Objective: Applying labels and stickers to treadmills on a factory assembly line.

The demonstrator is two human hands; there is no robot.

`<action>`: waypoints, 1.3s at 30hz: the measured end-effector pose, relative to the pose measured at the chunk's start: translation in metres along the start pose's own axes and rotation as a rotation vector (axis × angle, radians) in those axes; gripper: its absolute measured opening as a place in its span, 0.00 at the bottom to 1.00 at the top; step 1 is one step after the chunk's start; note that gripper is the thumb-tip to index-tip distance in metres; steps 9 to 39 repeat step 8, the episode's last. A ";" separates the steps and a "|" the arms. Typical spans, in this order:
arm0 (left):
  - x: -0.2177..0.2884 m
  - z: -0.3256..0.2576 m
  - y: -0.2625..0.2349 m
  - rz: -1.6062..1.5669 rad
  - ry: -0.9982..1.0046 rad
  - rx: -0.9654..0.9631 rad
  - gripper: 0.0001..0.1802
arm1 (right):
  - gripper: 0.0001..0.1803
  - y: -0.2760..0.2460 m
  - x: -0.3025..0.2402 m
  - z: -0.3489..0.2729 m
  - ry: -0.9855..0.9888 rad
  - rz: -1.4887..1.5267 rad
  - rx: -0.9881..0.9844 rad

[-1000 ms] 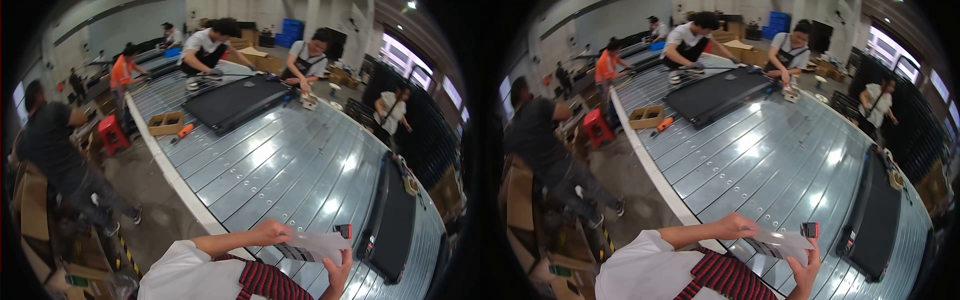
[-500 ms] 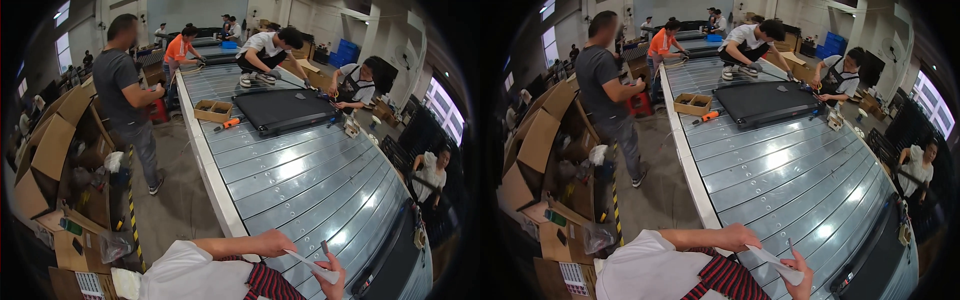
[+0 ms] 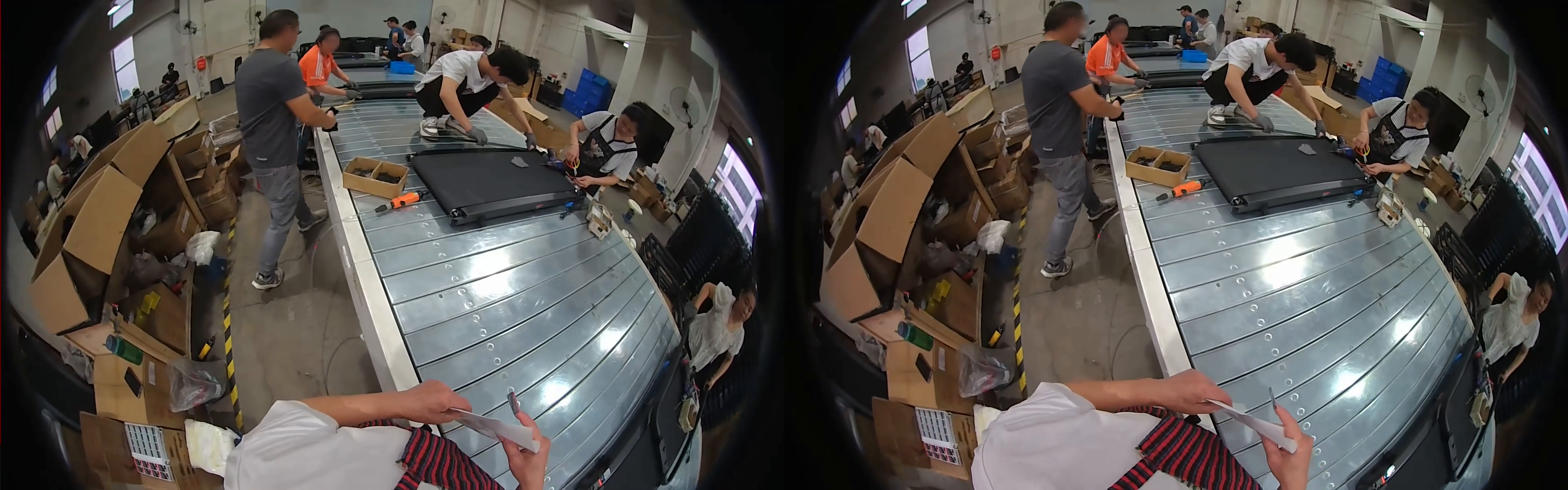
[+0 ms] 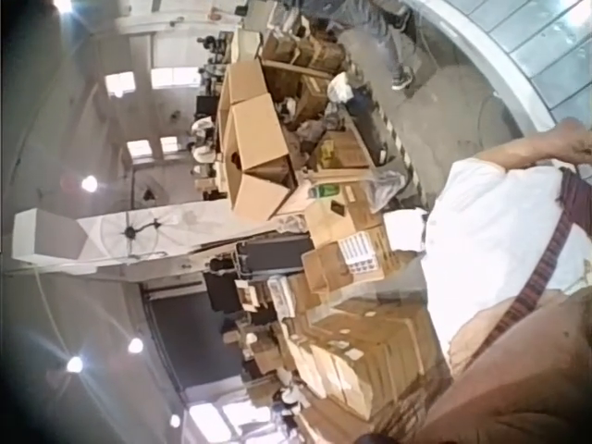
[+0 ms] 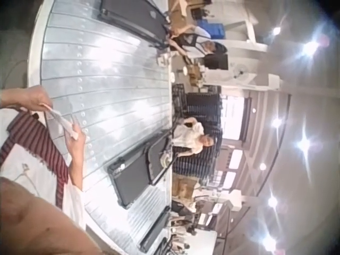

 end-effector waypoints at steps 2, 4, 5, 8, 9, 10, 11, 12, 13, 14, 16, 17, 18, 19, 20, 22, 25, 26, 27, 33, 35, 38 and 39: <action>-0.006 -0.004 -0.002 -0.077 0.007 0.026 0.08 | 0.24 0.011 -0.003 0.010 0.016 0.052 0.030; -0.014 -0.009 -0.004 -0.153 0.014 0.052 0.08 | 0.30 0.024 -0.006 0.021 0.035 0.144 0.034; -0.018 -0.011 -0.006 -0.126 0.004 0.047 0.08 | 0.30 0.028 -0.004 0.024 0.039 0.144 0.039; -0.029 -0.016 -0.014 -0.131 -0.038 0.011 0.11 | 0.33 0.037 -0.008 0.033 0.200 0.271 0.088; -0.029 -0.016 -0.014 -0.131 -0.038 0.011 0.11 | 0.33 0.037 -0.008 0.033 0.200 0.271 0.088; -0.029 -0.016 -0.014 -0.131 -0.038 0.011 0.11 | 0.33 0.037 -0.008 0.033 0.200 0.271 0.088; -0.029 -0.016 -0.014 -0.131 -0.038 0.011 0.11 | 0.33 0.037 -0.008 0.033 0.200 0.271 0.088; -0.029 -0.016 -0.014 -0.131 -0.038 0.011 0.11 | 0.33 0.037 -0.008 0.033 0.200 0.271 0.088; -0.029 -0.016 -0.014 -0.131 -0.038 0.011 0.11 | 0.33 0.037 -0.008 0.033 0.200 0.271 0.088; -0.029 -0.016 -0.014 -0.131 -0.038 0.011 0.11 | 0.33 0.037 -0.008 0.033 0.200 0.271 0.088; -0.029 -0.016 -0.014 -0.131 -0.038 0.011 0.11 | 0.33 0.037 -0.008 0.033 0.200 0.271 0.088; -0.029 -0.016 -0.014 -0.131 -0.038 0.011 0.11 | 0.33 0.037 -0.008 0.033 0.200 0.271 0.088; -0.029 -0.016 -0.014 -0.131 -0.038 0.011 0.11 | 0.33 0.037 -0.008 0.033 0.200 0.271 0.088; -0.029 -0.016 -0.014 -0.131 -0.038 0.011 0.11 | 0.33 0.037 -0.008 0.033 0.200 0.271 0.088; -0.029 -0.016 -0.014 -0.131 -0.038 0.011 0.11 | 0.33 0.037 -0.008 0.033 0.200 0.271 0.088; -0.029 -0.016 -0.014 -0.131 -0.038 0.011 0.11 | 0.33 0.037 -0.008 0.033 0.200 0.271 0.088; -0.029 -0.016 -0.014 -0.131 -0.038 0.011 0.11 | 0.33 0.037 -0.008 0.033 0.200 0.271 0.088; -0.029 -0.016 -0.014 -0.131 -0.038 0.011 0.11 | 0.33 0.037 -0.008 0.033 0.200 0.271 0.088; -0.029 -0.016 -0.014 -0.131 -0.038 0.011 0.11 | 0.33 0.037 -0.008 0.033 0.200 0.271 0.088; -0.029 -0.016 -0.014 -0.131 -0.038 0.011 0.11 | 0.33 0.037 -0.008 0.033 0.200 0.271 0.088; -0.029 -0.016 -0.014 -0.131 -0.038 0.011 0.11 | 0.33 0.037 -0.008 0.033 0.200 0.271 0.088; -0.029 -0.016 -0.014 -0.131 -0.038 0.011 0.11 | 0.33 0.037 -0.008 0.033 0.200 0.271 0.088; -0.029 -0.016 -0.014 -0.131 -0.038 0.011 0.11 | 0.33 0.037 -0.008 0.033 0.200 0.271 0.088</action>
Point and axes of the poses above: each hand's wrist, its own z-axis towards the middle knuckle, its own y-axis out of the palm, x = y × z, the point moved 1 cm from there along z, towards the middle knuckle, and after that the axes turned 14 degrees about z, right-handed, at the moved point
